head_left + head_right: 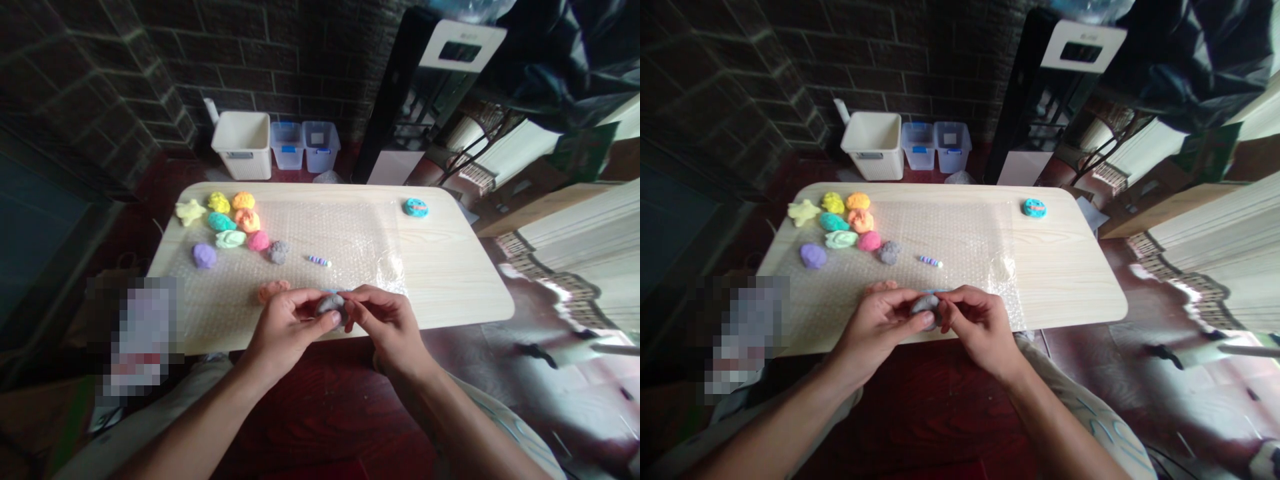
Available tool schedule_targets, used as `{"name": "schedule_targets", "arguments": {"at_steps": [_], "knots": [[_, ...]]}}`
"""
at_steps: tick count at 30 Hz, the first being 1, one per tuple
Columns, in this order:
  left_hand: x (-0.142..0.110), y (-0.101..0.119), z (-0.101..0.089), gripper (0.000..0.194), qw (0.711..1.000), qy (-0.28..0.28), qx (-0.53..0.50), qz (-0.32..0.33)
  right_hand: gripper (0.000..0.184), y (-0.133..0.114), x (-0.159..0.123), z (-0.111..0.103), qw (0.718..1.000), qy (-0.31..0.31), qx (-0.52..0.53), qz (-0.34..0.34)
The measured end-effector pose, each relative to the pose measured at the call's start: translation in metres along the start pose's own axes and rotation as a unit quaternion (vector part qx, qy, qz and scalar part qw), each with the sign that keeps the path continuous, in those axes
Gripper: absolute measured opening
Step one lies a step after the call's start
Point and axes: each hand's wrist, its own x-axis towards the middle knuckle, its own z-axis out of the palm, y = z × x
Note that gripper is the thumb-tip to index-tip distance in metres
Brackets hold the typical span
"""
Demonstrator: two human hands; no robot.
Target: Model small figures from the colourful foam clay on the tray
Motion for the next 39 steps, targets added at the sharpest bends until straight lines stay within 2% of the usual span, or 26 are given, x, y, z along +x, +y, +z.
{"name": "schedule_targets", "arguments": {"at_steps": [4,7,11,14,17,22,27,33,39], "knots": [[0.0,-0.001,-0.001,0.004,1.0,0.0,-0.015,-0.007,0.016,-0.003,0.0,0.0,0.999,-0.017,-0.022,-0.022],[0.0,-0.002,-0.001,0.004,0.999,-0.005,-0.032,-0.026,0.016,-0.004,0.0,0.0,1.0,-0.013,-0.013,-0.011],[-0.001,-0.004,0.0,0.02,0.992,-0.022,-0.087,-0.084,0.021,-0.002,0.001,-0.003,1.0,0.016,-0.004,0.014],[-0.002,-0.005,-0.002,0.02,0.988,-0.024,-0.097,-0.117,0.021,0.0,0.001,-0.003,1.0,0.02,-0.005,0.017],[-0.002,-0.008,-0.003,0.018,0.989,-0.019,-0.089,-0.115,0.022,0.0,0.0,-0.001,1.0,-0.004,0.002,0.02],[-0.001,-0.011,-0.004,0.025,0.989,-0.042,-0.096,-0.108,0.028,-0.001,0.002,-0.001,0.999,-0.048,-0.004,0.018],[-0.001,-0.007,-0.006,0.02,0.99,-0.059,-0.097,-0.079,0.028,-0.004,0.006,-0.005,0.997,-0.043,0.013,0.054],[0.0,-0.004,-0.011,0.026,0.987,-0.125,-0.064,-0.081,0.034,-0.001,0.005,-0.007,0.996,-0.03,0.021,0.081],[0.0,-0.004,-0.011,0.026,0.987,-0.126,-0.057,-0.087,0.036,0.0,0.003,-0.005,0.995,-0.029,-0.001,0.091]]}}
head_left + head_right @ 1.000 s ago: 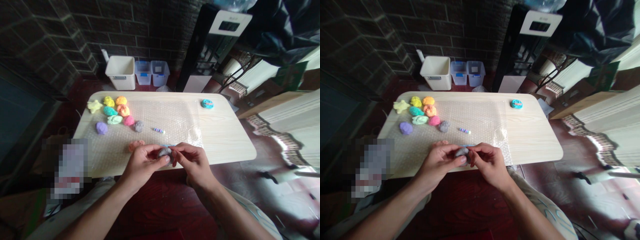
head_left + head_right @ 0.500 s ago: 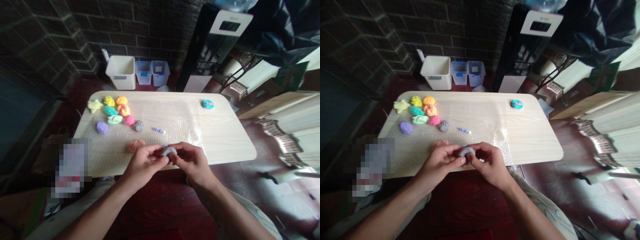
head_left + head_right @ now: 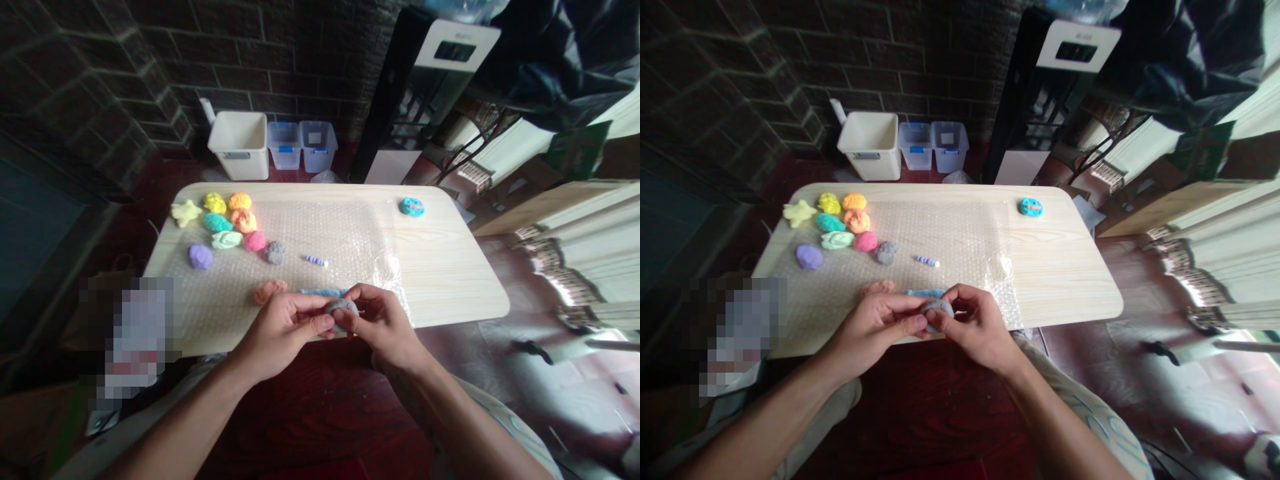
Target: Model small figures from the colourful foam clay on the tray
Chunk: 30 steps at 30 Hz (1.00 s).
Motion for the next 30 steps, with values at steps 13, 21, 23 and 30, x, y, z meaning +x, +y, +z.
{"name": "schedule_targets", "arguments": {"at_steps": [13,21,23,30], "knots": [[0.0002,0.0004,0.001,0.025,1.0,0.009,-0.009,-0.001,0.032,0.003,-0.0014,-0.0025,1.0,-0.011,-0.002,-0.005],[-0.0017,-0.0015,0.0029,0.027,0.996,0.084,0.009,0.037,0.027,-0.0005,-0.0023,0.0012,1.0,-0.017,0.011,-0.015],[-0.0014,-0.0016,0.0033,0.023,0.992,0.107,0.028,0.053,0.029,-0.0024,-0.0029,0.0038,0.999,-0.001,0.029,-0.024],[-0.0019,-0.0028,0.002,0.016,0.987,0.124,0.052,0.086,0.018,0.0001,-0.0042,0.0028,0.998,0.029,0.005,-0.055]]}}
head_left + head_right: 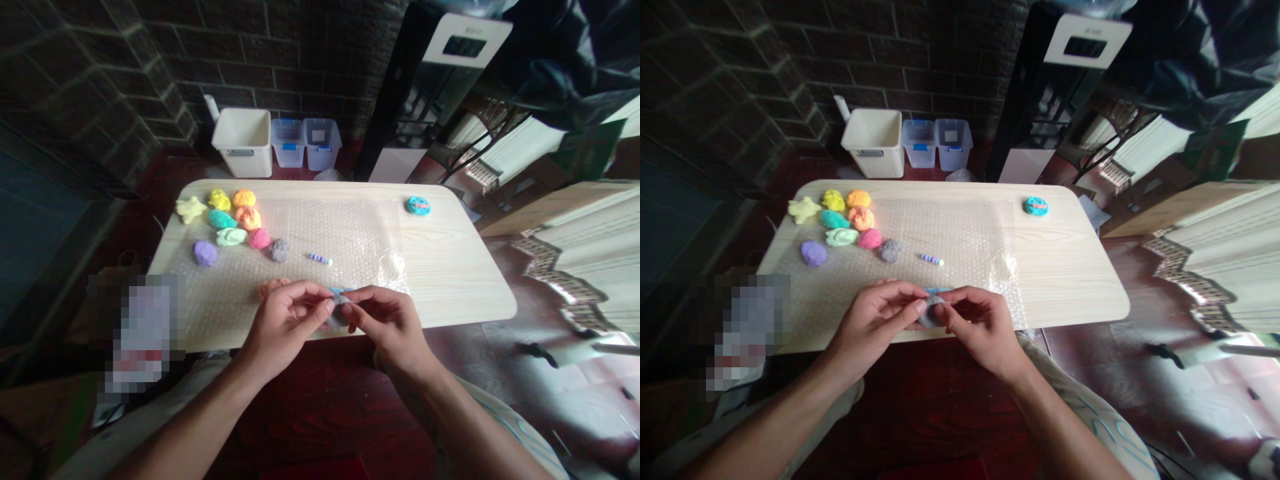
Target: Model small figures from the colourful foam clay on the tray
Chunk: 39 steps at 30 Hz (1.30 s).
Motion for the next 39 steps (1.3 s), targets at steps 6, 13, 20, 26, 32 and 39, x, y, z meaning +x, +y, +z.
{"name": "schedule_targets", "arguments": {"at_steps": [6,13,20,26,32,39], "knots": [[0.0,0.0,-0.001,0.013,0.998,0.018,0.061,0.027,0.019,0.003,-0.001,-0.001,1.0,0.005,-0.014,-0.009],[0.0,0.001,-0.001,0.013,0.995,0.022,0.091,0.03,0.016,0.0,-0.001,0.0,0.999,-0.014,-0.046,-0.018],[-0.001,0.005,0.002,0.008,0.996,0.009,0.084,0.029,0.017,-0.003,-0.002,0.0,0.998,-0.017,-0.059,-0.024],[-0.001,0.006,0.002,0.006,0.994,0.004,0.109,0.028,0.021,-0.004,0.0,0.001,0.996,-0.023,-0.081,-0.017],[0.002,0.003,0.001,0.008,0.995,0.011,0.095,0.03,0.022,-0.005,-0.002,-0.001,0.994,-0.023,-0.105,-0.013],[0.001,0.004,-0.001,0.01,0.992,0.014,0.123,0.035,0.012,-0.011,0.001,-0.005,0.969,-0.036,-0.21,-0.126]]}}
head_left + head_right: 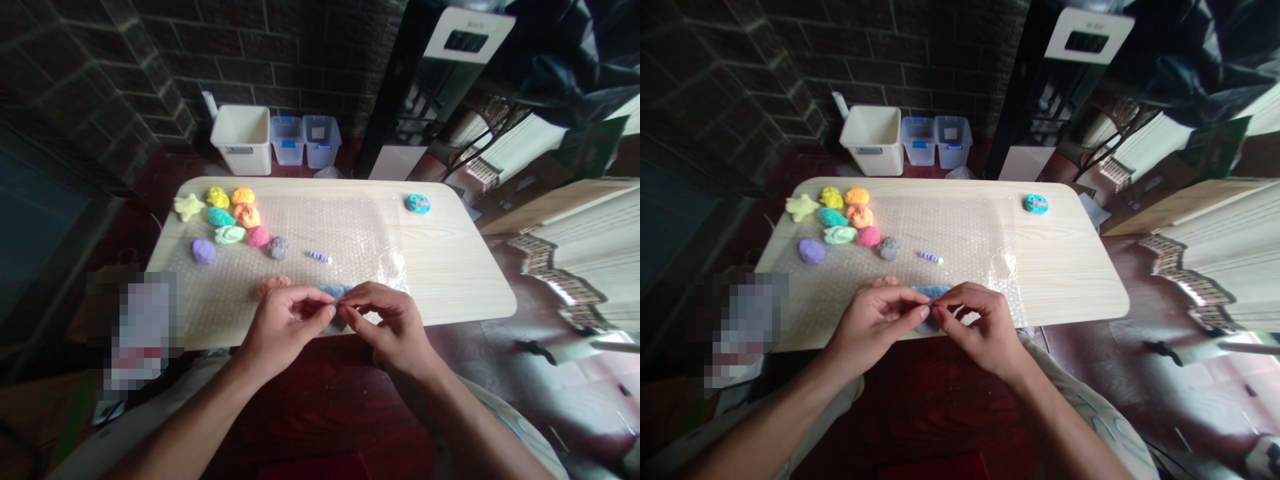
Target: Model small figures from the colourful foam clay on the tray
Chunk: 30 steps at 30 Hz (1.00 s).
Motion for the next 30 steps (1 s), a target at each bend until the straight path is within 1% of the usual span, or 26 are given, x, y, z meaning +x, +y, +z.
{"name": "schedule_targets", "arguments": {"at_steps": [5,8,10,15,19,22,26,28,30], "knots": [[-0.002,0.003,0.003,0.008,1.0,0.006,0.017,0.0,0.009,-0.001,0.001,0.001,0.997,-0.009,-0.06,-0.054],[-0.002,0.002,0.003,0.007,1.0,0.008,0.02,0.003,0.01,-0.001,0.0,0.002,0.994,-0.014,-0.083,-0.07],[-0.001,0.001,0.003,0.008,1.0,0.008,0.019,0.005,0.009,-0.002,-0.001,0.002,0.995,-0.008,-0.08,-0.058],[0.0,0.001,0.003,0.01,1.0,0.007,0.016,0.013,0.012,-0.003,-0.001,0.003,1.0,0.012,-0.021,0.016],[-0.002,-0.001,0.003,0.015,1.0,-0.005,0.004,-0.005,0.016,-0.002,-0.002,0.004,0.998,0.01,0.01,0.055],[-0.002,-0.004,0.003,0.02,0.999,-0.02,-0.037,-0.034,0.018,0.001,-0.002,0.004,0.995,0.026,0.051,0.082],[0.0,-0.004,0.002,0.023,0.991,-0.012,-0.111,-0.074,0.021,0.005,-0.001,0.002,0.978,0.052,0.159,0.123],[0.002,-0.002,0.002,0.024,0.979,0.002,-0.175,-0.107,0.021,0.007,0.0,0.001,0.967,0.047,0.213,0.133],[0.004,0.001,0.003,0.027,0.956,0.014,-0.258,-0.142,0.026,0.009,0.0,0.0,0.96,0.021,0.247,0.13]]}}
